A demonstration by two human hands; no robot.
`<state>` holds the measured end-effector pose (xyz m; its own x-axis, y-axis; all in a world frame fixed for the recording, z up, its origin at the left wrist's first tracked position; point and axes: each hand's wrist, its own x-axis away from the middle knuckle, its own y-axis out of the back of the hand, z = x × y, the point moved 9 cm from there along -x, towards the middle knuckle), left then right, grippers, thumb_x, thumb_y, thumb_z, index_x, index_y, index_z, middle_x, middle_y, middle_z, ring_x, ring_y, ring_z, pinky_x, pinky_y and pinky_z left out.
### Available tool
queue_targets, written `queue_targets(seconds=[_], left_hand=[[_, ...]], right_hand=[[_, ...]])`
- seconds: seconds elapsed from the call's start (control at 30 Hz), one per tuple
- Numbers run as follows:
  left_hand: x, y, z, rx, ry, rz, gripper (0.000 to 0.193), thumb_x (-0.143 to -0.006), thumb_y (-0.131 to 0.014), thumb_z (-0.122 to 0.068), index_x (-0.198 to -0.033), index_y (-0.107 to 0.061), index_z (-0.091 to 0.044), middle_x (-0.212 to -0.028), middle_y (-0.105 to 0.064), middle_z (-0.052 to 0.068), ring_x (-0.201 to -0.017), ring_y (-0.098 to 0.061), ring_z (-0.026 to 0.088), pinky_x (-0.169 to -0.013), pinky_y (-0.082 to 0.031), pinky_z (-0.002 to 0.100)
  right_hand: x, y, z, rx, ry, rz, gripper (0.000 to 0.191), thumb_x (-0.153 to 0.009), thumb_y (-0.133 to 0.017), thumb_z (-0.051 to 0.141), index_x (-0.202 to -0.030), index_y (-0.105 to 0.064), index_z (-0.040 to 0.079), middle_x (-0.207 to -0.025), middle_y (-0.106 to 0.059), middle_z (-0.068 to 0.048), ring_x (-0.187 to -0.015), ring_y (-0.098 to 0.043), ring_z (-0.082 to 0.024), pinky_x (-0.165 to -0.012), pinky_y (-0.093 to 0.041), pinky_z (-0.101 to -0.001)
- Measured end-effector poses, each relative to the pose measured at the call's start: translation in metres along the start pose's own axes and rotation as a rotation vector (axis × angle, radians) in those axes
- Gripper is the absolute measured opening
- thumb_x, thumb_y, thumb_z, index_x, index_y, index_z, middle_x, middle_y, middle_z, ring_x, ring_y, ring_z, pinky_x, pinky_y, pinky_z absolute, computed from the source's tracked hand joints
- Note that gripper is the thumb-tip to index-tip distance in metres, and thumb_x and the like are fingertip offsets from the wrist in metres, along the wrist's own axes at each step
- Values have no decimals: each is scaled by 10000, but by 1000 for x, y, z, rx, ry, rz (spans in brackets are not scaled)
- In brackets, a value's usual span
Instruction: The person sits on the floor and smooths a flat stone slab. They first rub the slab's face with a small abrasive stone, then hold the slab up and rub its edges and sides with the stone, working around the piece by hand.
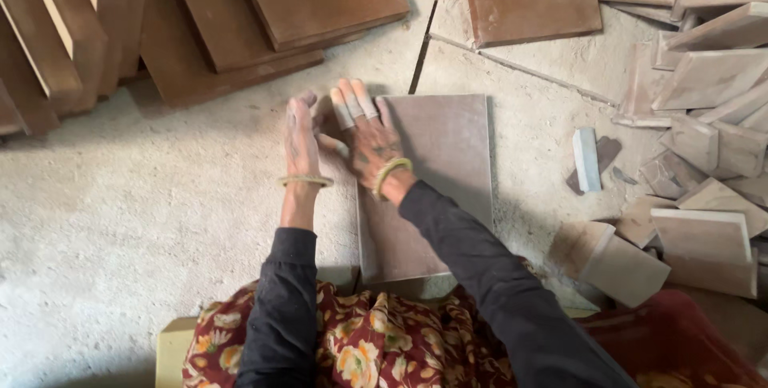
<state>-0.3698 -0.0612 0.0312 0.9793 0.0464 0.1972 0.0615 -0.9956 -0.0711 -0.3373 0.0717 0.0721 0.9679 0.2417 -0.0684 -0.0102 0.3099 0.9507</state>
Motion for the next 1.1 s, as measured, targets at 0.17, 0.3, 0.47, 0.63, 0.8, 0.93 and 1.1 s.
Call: queue_targets(seconds=[0.17,0.3,0.47,0.63,0.8,0.93,1.1], left_hand=[[-5,-20,11,-420,-82,35,672,-1060,-332,-563,-1492,-528,-86,-1548,-464,159,-1390,-450,356,-1143,-370,502],[-5,-47,14,-801,-99,51,589,-999,-427,-540,-1456,-572,-199,-1480,-511,123,-1327,-478,388,-1145,-345,539],[-4,-53,13,-713,-51,71,708,-867,-588,-612,-1451,-555,-211,-1479,-482,139,-1332,-428,430,-1128,-288,569],[7,-55,11,-434,-29,160,879,-892,-671,-622,-1523,-402,-72,-1530,-367,246,-1407,-314,433,-1111,-283,595],[19,-55,31,107,206,91,837,-759,-800,-408,-1442,-414,-115,-1240,-615,210,-1082,-634,268,-929,-547,429],[25,-52,17,27,249,35,597,-710,-943,-295,-1145,-691,26,-1019,-746,127,-883,-713,198,-804,-589,337],[62,-56,-74,239,-17,165,553,-651,-960,-334,-1035,-742,-1,-923,-750,74,-819,-702,166,-770,-588,307]], right_hand=[[58,61,-130,-14,-499,-66,804,-1031,-365,593,-1620,-233,62,-1709,-157,-193,-1588,-74,-329,-1279,-91,-485],[125,66,-168,-99,-574,-241,818,-1076,-429,517,-1602,-173,-55,-1687,-152,-272,-1558,-128,-417,-1243,-187,-474],[136,53,-162,-244,-496,-363,716,-1058,-543,410,-1577,-290,-14,-1547,-427,-340,-1350,-425,-504,-1129,-348,-492],[138,57,-176,-499,-546,-383,729,-954,-679,338,-1544,-394,19,-1178,-656,-278,-1025,-616,-377,-924,-479,-418],[147,46,-186,-844,-577,-345,635,-995,-709,244,-1548,-485,27,-1035,-606,-67,-857,-491,-140,-768,-467,-299],[142,48,-187,-1287,-481,-297,616,-972,-690,161,-1537,-469,53,-1194,-613,55,-1018,-522,-51,-883,-433,-208],[149,85,-196,-1561,-474,-319,639,-967,-684,165,-1541,-425,61,-1323,-602,16,-1076,-610,-108,-889,-503,-239]])
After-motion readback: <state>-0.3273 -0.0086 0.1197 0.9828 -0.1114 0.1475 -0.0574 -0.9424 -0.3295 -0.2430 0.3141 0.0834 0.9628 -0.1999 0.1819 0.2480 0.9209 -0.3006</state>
